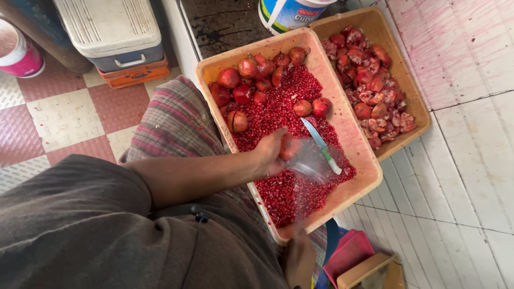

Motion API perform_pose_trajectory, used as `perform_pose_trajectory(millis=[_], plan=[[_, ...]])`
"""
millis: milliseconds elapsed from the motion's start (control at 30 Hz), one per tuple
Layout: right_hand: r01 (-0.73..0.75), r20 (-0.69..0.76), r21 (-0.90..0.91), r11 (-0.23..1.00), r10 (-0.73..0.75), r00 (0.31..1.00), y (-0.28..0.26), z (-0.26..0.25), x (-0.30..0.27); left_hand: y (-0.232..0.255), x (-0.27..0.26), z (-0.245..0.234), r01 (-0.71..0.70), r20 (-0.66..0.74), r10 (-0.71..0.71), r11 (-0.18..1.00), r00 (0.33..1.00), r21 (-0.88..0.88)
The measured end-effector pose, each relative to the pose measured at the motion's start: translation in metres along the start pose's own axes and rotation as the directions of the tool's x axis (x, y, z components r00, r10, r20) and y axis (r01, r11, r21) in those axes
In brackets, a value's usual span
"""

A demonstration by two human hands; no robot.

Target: The person prepares pomegranates by hand and using a tool, tapping the fruit to release seeds into a tray and removing pieces of the rind.

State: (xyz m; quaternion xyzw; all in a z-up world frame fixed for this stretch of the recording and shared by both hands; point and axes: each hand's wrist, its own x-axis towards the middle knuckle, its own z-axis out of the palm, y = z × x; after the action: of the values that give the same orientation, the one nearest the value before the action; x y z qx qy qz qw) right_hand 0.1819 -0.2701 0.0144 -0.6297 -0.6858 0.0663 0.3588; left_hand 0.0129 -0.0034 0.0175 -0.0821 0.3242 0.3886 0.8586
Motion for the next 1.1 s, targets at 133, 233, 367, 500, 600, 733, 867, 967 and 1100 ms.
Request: perform_pose_trajectory(millis=[133, 233, 367, 500, 600, 733, 867, 967, 1100], plan=[[-0.284, 0.018, 0.287, 0.915, 0.291, 0.956, 0.008, -0.012, 0.000, -0.001, 0.023, -0.025, -0.126, 0.143, 0.116, 0.990, 0.983, 0.066], [-0.001, -0.181, 0.901, 0.433, 0.378, 0.908, 0.007, -0.001, -0.011, -0.004, 0.030, -0.030, -0.143, 0.279, 0.135, 0.990, 0.951, 0.009], [-0.541, 0.272, 0.105, 0.835, 0.499, 0.823, -0.001, 0.010, -0.012, -0.008, 0.005, -0.010, 0.024, 0.178, -0.031, 0.999, 0.984, 0.043], [-0.335, 0.074, 0.781, 0.527, 0.455, 0.888, 0.013, 0.008, -0.017, 0.003, -0.003, -0.018, -0.063, 0.192, 0.053, 0.997, 0.980, 0.051], [0.089, -0.151, 0.984, 0.156, 0.445, 0.883, 0.020, 0.009, -0.032, -0.004, -0.011, -0.008, -0.054, 0.188, 0.045, 0.997, 0.981, 0.046], [-0.604, 0.131, 0.038, 0.796, 0.595, 0.793, 0.040, -0.005, -0.036, 0.006, -0.030, 0.000, 0.109, -0.099, -0.103, 0.992, 0.990, 0.061], [-0.715, 0.136, 0.274, 0.644, 0.710, 0.691, 0.027, 0.006, -0.035, 0.009, -0.030, -0.008, -0.099, 0.419, 0.046, 0.990, 0.907, 0.105], [-0.764, 0.323, 0.451, 0.462, 0.713, 0.622, 0.002, 0.008, -0.024, 0.000, -0.021, -0.004, 0.001, 0.084, -0.019, 0.976, 0.996, 0.216], [-0.446, 0.046, -0.019, 0.895, 0.447, 0.893, 0.011, -0.008, -0.014, -0.003, 0.007, -0.030, -0.103, 0.299, 0.070, 0.990, 0.952, 0.098]])
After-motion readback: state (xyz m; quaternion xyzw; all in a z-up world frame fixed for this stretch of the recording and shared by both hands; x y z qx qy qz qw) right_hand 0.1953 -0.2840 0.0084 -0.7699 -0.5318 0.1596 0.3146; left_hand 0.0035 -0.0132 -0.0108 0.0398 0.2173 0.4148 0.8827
